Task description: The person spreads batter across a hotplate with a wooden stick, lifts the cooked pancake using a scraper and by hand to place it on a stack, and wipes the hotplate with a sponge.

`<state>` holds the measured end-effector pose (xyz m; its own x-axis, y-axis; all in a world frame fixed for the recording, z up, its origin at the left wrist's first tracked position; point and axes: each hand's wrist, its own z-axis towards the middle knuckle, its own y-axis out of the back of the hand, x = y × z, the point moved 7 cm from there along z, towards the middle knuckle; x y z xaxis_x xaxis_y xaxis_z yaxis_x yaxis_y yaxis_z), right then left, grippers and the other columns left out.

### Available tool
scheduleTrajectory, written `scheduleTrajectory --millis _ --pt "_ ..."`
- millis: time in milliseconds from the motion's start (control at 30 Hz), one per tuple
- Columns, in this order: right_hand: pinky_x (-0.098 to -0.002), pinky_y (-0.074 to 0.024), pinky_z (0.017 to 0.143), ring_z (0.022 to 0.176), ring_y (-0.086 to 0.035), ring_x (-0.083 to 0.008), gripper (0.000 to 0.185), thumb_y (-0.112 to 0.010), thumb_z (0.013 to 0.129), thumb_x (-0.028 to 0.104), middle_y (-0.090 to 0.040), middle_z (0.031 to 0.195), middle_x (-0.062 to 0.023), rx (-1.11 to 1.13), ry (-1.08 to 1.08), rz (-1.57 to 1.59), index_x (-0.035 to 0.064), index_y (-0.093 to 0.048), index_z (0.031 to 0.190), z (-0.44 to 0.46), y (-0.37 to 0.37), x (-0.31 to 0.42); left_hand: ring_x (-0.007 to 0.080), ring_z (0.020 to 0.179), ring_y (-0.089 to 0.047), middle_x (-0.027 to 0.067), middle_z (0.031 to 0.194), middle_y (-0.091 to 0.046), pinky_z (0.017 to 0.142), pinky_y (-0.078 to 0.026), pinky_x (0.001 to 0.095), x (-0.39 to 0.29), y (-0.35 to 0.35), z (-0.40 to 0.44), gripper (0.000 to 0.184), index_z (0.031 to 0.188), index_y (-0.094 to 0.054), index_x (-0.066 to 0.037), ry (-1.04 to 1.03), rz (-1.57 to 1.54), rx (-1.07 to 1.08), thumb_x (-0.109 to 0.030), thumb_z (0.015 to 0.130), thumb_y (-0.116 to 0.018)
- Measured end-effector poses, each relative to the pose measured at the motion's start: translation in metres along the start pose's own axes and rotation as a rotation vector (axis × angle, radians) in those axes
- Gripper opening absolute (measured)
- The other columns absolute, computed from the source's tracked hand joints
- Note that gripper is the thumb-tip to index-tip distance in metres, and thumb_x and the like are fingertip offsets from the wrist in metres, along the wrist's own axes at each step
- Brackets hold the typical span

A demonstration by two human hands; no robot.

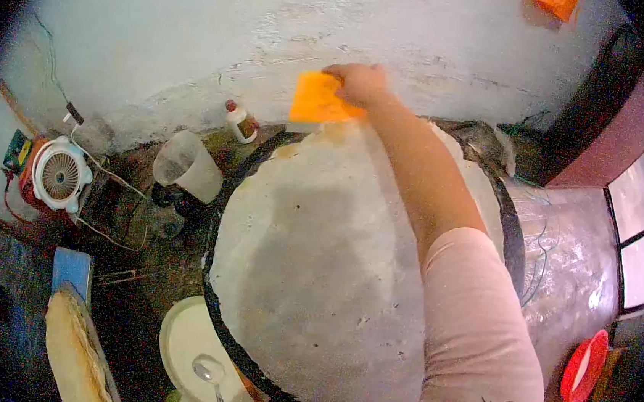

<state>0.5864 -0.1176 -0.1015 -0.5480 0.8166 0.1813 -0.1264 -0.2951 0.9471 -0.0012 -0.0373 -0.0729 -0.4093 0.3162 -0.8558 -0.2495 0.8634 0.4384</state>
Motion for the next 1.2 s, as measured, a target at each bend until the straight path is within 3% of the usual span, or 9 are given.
scheduleTrajectory --millis 233,467,500,600,733,867,967,1033,1200 --pt "-0.0376 -0.0419 0.086 0.095 -0.057 -0.0237 0.052 -0.067 0.065 0.013 -0.063 0.101 -0.0042 0.2 0.713 0.344 0.0278 -0.056 0.114 -0.031 -0.043 0.222 0.025 0.089 -0.057 0.015 0.111 -0.053 0.08 -0.044 0.0358 -0.007 0.012 -0.019 0.031 0.102 -0.059 -0.001 -0.044 -0.029 -0.062 -0.028 0.089 -0.051" --pt "-0.0397 -0.0478 0.069 0.081 -0.059 -0.0286 0.031 -0.063 0.063 0.015 -0.063 0.087 -0.0074 0.479 1.528 0.719 0.0149 -0.062 0.094 -0.25 0.003 0.382 0.0249 0.096 -0.053 0.0147 0.114 -0.051 0.082 -0.042 0.0351 -0.017 0.029 -0.052 0.023 0.104 -0.057 0.001 -0.117 -0.073 0.002 -0.015 0.088 -0.051" --pt "-0.0398 -0.047 0.066 0.076 -0.059 -0.0289 0.024 -0.062 0.065 0.017 -0.063 0.079 -0.0075 0.765 1.56 0.667 0.0159 -0.063 0.089 -0.3 -0.01 0.394 0.0249 0.096 -0.053 0.0147 0.114 -0.051 0.082 -0.042 0.0351 -0.018 0.03 -0.06 0.023 0.104 -0.057 0.001 -0.125 -0.073 0.001 -0.015 0.088 -0.051" --pt "-0.0415 -0.0436 0.056 0.066 -0.06 -0.0263 0.008 -0.061 0.067 0.019 -0.062 0.065 -0.0051 0.647 1.865 0.112 0.0131 -0.066 0.064 -0.462 0.028 0.381 0.0239 0.096 -0.053 0.014 0.115 -0.05 0.082 -0.043 0.0341 -0.009 0.036 -0.083 0.022 0.106 -0.056 0.001 -0.155 -0.057 -0.016 -0.012 0.089 -0.051" --pt "-0.0366 -0.0449 0.057 0.064 -0.059 -0.0249 0.012 -0.056 0.074 0.016 -0.063 0.075 -0.0066 0.799 1.623 0.331 0.0078 -0.064 0.075 -0.535 0.103 0.328 0.0209 0.092 -0.056 0.0125 0.115 -0.05 0.08 -0.044 0.0295 -0.006 0.039 -0.111 0.023 0.109 -0.056 0.0 -0.174 -0.1 -0.05 -0.01 0.088 -0.052" --pt "-0.0383 -0.0487 0.064 0.076 -0.058 -0.0292 0.04 -0.057 0.078 0.02 -0.06 0.085 -0.0146 1.04 0.601 0.402 0.006 -0.049 0.114 -0.493 0.119 0.232 0.0188 0.091 -0.056 0.0116 0.109 -0.053 0.078 -0.045 0.0282 -0.01 0.033 -0.132 0.023 0.11 -0.056 -0.002 -0.342 0.005 -0.103 -0.01 0.089 -0.052" --pt "-0.0395 -0.0466 0.08 0.092 -0.057 -0.0341 0.064 -0.065 0.075 0.043 -0.058 0.103 -0.0206 0.111 -0.199 0.449 0.0038 -0.043 0.121 -0.48 0.106 0.064 0.02 0.087 -0.057 0.0113 0.107 -0.055 0.077 -0.044 0.0287 -0.016 0.025 -0.142 0.023 0.109 -0.057 -0.001 -0.355 -0.114 -0.072 -0.011 0.089 -0.052" --pt "-0.0324 -0.0489 0.076 0.087 -0.062 -0.0228 0.059 -0.075 0.066 0.022 -0.062 0.095 -0.0155 -0.28 -0.469 0.381 0.0009 -0.048 0.114 -0.479 0.141 -0.033 0.0251 0.098 -0.053 0.0146 0.117 -0.05 0.082 -0.043 0.0344 -0.006 0.015 -0.146 0.031 0.117 -0.051 -0.001 -0.311 -0.179 0.0 -0.015 0.089 -0.052" --pt "-0.036 -0.0507 0.071 0.083 -0.063 -0.0275 0.058 -0.072 0.061 0.014 -0.064 0.093 -0.0166 -0.34 -0.9 0.383 0.0025 -0.051 0.113 -0.522 0.162 -0.138 0.0134 0.089 -0.054 0.0094 0.109 -0.051 0.077 -0.045 0.0226 0.005 0.004 -0.148 0.021 0.103 -0.057 0.004 -0.143 -0.295 -0.077 0.003 0.083 -0.053"
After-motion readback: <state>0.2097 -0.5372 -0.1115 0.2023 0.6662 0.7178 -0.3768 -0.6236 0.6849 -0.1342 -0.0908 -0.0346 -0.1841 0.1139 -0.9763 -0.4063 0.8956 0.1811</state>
